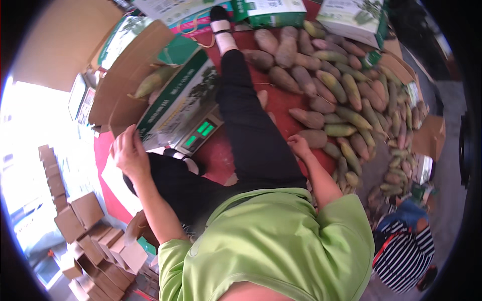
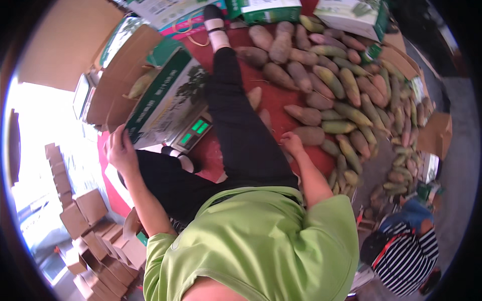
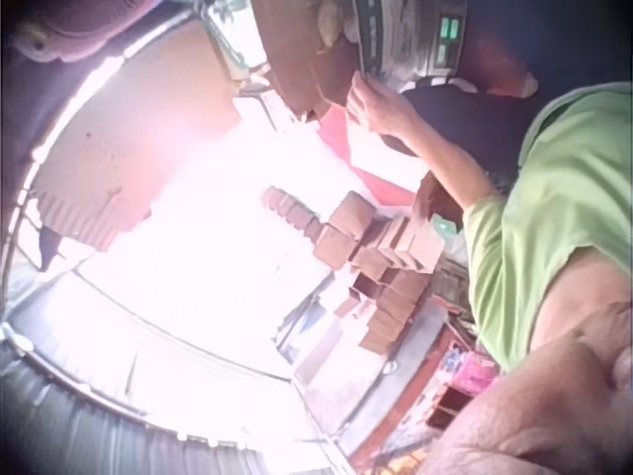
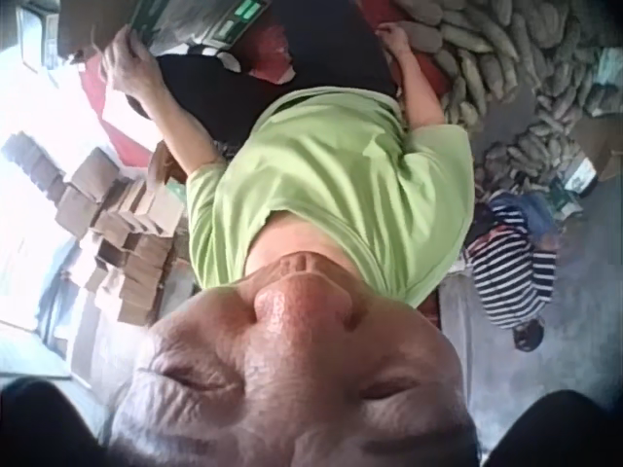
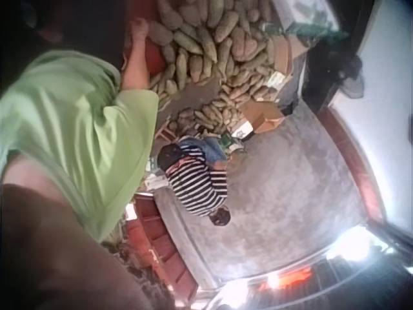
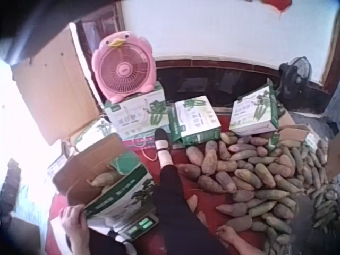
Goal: Sorting large radishes and weighing them into boxes on the floor of a warehouse.
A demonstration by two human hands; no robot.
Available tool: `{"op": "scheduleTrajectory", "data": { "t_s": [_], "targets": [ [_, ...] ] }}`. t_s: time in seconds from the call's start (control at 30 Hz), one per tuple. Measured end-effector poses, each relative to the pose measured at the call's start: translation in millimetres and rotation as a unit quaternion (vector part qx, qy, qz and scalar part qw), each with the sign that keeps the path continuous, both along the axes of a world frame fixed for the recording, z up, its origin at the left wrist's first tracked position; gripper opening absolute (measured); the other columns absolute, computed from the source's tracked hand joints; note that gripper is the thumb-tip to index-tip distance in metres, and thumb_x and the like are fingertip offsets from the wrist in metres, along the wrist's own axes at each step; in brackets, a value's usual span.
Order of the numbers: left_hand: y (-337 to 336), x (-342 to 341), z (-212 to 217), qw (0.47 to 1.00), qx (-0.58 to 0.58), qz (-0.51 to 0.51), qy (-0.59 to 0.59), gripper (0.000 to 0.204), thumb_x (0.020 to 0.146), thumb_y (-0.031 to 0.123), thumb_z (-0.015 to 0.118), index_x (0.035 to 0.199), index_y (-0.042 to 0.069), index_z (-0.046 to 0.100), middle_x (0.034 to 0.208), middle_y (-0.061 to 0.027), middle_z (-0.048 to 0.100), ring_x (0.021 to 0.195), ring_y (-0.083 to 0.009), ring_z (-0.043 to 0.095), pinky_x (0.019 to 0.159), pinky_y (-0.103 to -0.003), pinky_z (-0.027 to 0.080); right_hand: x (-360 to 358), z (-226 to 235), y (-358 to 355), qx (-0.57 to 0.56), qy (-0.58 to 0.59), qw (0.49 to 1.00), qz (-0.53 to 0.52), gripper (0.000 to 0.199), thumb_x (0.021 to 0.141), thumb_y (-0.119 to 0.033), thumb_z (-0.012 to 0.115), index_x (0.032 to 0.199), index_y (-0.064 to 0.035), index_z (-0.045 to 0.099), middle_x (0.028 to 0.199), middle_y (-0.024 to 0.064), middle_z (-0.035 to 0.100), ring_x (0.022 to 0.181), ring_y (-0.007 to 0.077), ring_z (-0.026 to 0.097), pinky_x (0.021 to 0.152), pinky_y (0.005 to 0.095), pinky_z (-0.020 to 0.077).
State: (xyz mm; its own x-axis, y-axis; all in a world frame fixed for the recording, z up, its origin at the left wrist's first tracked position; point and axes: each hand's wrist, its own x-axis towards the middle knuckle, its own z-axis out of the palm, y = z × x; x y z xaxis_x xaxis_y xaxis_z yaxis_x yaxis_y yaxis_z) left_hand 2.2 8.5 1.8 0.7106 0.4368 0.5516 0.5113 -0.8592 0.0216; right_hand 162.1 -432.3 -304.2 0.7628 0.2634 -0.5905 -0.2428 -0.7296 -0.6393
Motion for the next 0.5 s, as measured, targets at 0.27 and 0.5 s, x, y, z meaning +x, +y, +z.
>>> {"op": "scheduleTrajectory", "data": {
  "t_s": [0.27, 0.5],
  "targets": [
    [-7.6, -8.0, 10.7, 0.999, -0.048, -0.014, -0.015, 0.009, 0.076, 0.012, 0.069, 0.084, 0.008, 0.066, 0.075, -0.0051, 0.063, 0.075, -0.0231, 0.062, 0.075, -0.035, 0.046, 82.4, 133.7, 124.3, 0.236, -0.052, 0.97, -0.028, 0.02, 0.088, -0.011, 0.06, 0.108, -0.0056, 0.061, 0.079, -0.0018, 0.06, 0.069, 0.0065, 0.055, 0.058, 0.0215, 0.0427],
    [-0.3, -1.3, 13.1, 0.999, -0.033, -0.025, -0.019, 0.013, 0.078, 0.014, 0.069, 0.089, 0.009, 0.065, 0.078, -0.0031, 0.063, 0.077, -0.0203, 0.061, 0.087, -0.038, 0.042, 117.9, 285.7, 249.3, 0.398, -0.257, 0.872, 0.124, 0.018, 0.087, -0.006, 0.061, 0.104, -0.0008, 0.062, 0.088, 0.0024, 0.064, 0.08, 0.008, 0.059, 0.073, 0.0233, 0.0478]
  ]
}}
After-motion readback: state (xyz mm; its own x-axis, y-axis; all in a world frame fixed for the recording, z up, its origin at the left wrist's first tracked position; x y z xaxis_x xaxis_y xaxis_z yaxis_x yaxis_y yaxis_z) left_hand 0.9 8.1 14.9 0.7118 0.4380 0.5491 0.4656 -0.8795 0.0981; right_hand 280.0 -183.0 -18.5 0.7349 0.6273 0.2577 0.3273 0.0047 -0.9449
